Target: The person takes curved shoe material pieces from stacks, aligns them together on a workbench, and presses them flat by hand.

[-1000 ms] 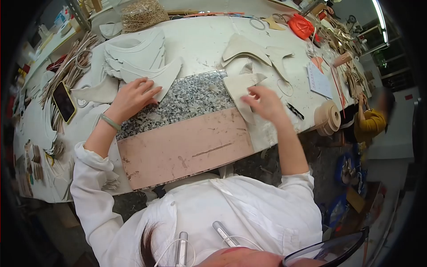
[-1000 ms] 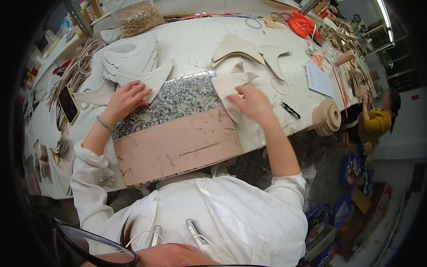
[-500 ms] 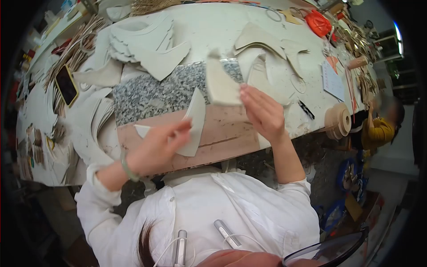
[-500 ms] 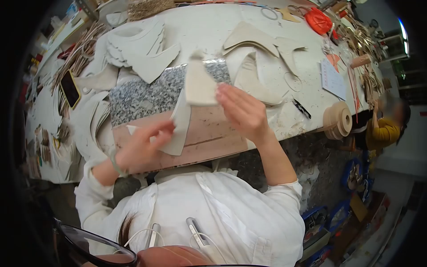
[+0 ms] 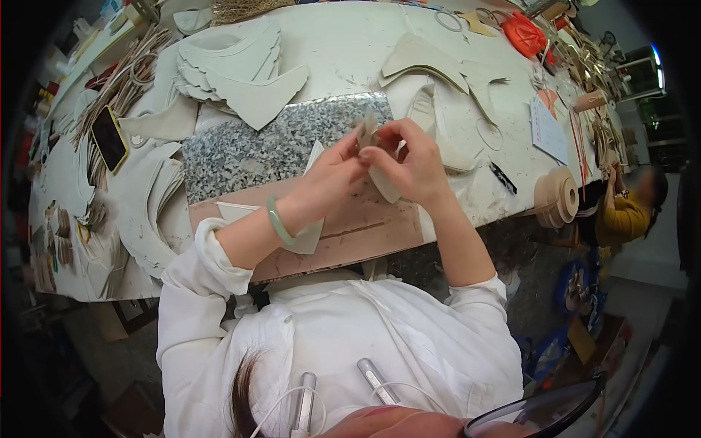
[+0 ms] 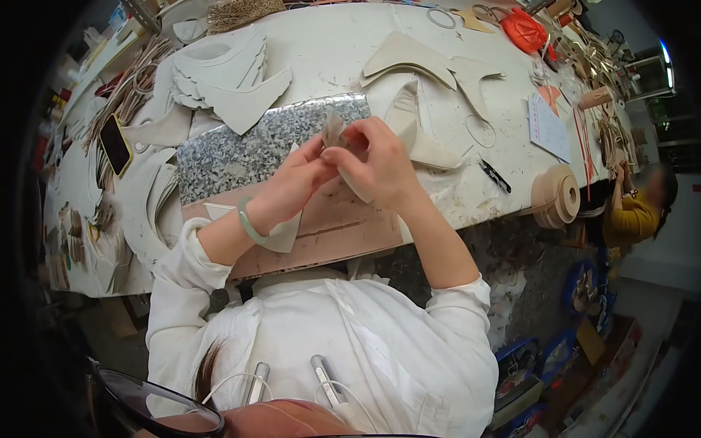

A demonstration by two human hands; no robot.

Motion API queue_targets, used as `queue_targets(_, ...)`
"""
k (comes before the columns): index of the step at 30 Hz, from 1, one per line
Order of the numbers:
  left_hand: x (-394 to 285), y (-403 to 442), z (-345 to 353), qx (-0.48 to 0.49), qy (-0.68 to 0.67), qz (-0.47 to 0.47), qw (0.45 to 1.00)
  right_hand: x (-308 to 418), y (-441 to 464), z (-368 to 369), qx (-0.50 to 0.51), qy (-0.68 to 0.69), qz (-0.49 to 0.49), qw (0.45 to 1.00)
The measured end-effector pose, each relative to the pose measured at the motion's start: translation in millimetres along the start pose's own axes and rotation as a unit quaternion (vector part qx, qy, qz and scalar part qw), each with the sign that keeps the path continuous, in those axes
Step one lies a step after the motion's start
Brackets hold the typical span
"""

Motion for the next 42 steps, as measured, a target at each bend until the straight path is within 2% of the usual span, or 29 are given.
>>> queue_targets(6, -4, 0, -6, 0.065, 0.083, -0.01, 0.994, -16, 8, 12, 0.018, 0.08, 0.024, 0.996)
queue_targets(11, -12, 5, 1, 0.065, 0.09, 0.007, 0.994, -34, 8, 8, 0.054, 0.185, 0.005, 0.981)
queue_targets(16, -12, 16, -1, 0.035, 0.088, -0.012, 0.995, -41, 1, -2, 0.017, 0.253, -0.018, 0.967)
queue_targets(17, -14, 19, -2, 0.034, 0.088, -0.011, 0.995, -49, -5, -15, -0.026, 0.227, 0.0, 0.974)
queue_targets(19, -21, 26, -16, -0.03, 0.078, -0.003, 0.997, -76, -27, -54, -0.151, 0.315, 0.033, 0.936)
queue_targets(20, -25, 30, -23, -0.063, 0.072, 0.003, 0.995, -98, -46, -90, -0.27, 0.38, 0.004, 0.885)
queue_targets(21, -27, 31, -29, -0.095, 0.065, 0.008, 0.993, -123, -73, -127, -0.368, 0.459, 0.009, 0.808)
queue_targets(23, -28, 38, -30, -0.091, 0.11, 0.021, 0.99, -177, -146, -200, -0.444, 0.457, -0.005, 0.771)
queue_targets(25, -30, 45, -29, -0.08, 0.202, 0.045, 0.975, -164, -199, -255, -0.445, 0.367, -0.163, 0.8)
queue_targets(26, -31, 46, -26, -0.076, 0.247, 0.055, 0.965, -128, -208, -247, -0.484, 0.344, -0.157, 0.789)
queue_targets(28, -46, 42, -15, -0.093, 0.444, -0.039, 0.89, -92, -219, -241, -0.574, 0.37, -0.2, 0.702)
queue_targets(29, -42, 43, -16, -0.099, 0.441, -0.04, 0.891, -78, -208, -229, -0.569, 0.373, -0.197, 0.706)
queue_targets(30, -73, 31, 8, -0.159, 0.619, 0.147, 0.755, -61, -190, -211, -0.539, 0.353, -0.168, 0.746)
queue_targets(31, -84, 6, 43, -0.202, 0.745, 0.319, 0.549, -49, -174, -188, -0.509, 0.332, -0.14, 0.782)
queue_targets(32, -80, 2, 52, -0.067, 0.664, 0.232, 0.708, -31, -146, -152, -0.368, 0.278, -0.188, 0.867)
queue_targets(33, -69, -15, 73, 0.07, 0.542, 0.133, 0.827, -29, -120, -107, -0.317, 0.305, -0.172, 0.881)
queue_targets(34, -69, -29, 77, 0.064, 0.543, 0.131, 0.827, -1, -93, -58, -0.227, 0.267, -0.15, 0.925)
queue_targets(35, -65, -39, 79, 0.098, 0.449, 0.129, 0.879, 26, -71, -16, -0.133, 0.226, -0.127, 0.957)
queue_targets(36, -62, -48, 78, 0.13, 0.349, 0.127, 0.919, 51, -52, 7, -0.025, 0.2, -0.195, 0.96)
queue_targets(37, -64, -57, 56, 0.058, 0.27, 0.119, 0.954, 49, -50, 10, -0.02, 0.205, -0.197, 0.958)
queue_targets(38, -63, -70, 33, -0.015, 0.186, 0.112, 0.976, 37, -45, 13, -0.003, 0.245, -0.153, 0.957)
queue_targets(39, -69, -82, 29, -0.023, 0.186, 0.114, 0.976, 25, -41, 17, 0.015, 0.283, -0.109, 0.953)
queue_targets(41, -75, -115, 5, -0.153, 0.125, 0.093, 0.976, 3, -35, 29, 0.048, 0.352, -0.014, 0.934)
queue_targets(42, -71, -124, 3, -0.159, 0.123, 0.093, 0.975, 3, -33, 33, 0.054, 0.354, -0.012, 0.934)
Point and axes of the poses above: each hand's wrist, its own y-axis towards the middle knuckle, its own z-axis out of the palm, x = y × z, the point moved 9 cm from there along y, towards the middle knuckle, and after that the axes turned 15 degrees about x, right-handed, at the moved point
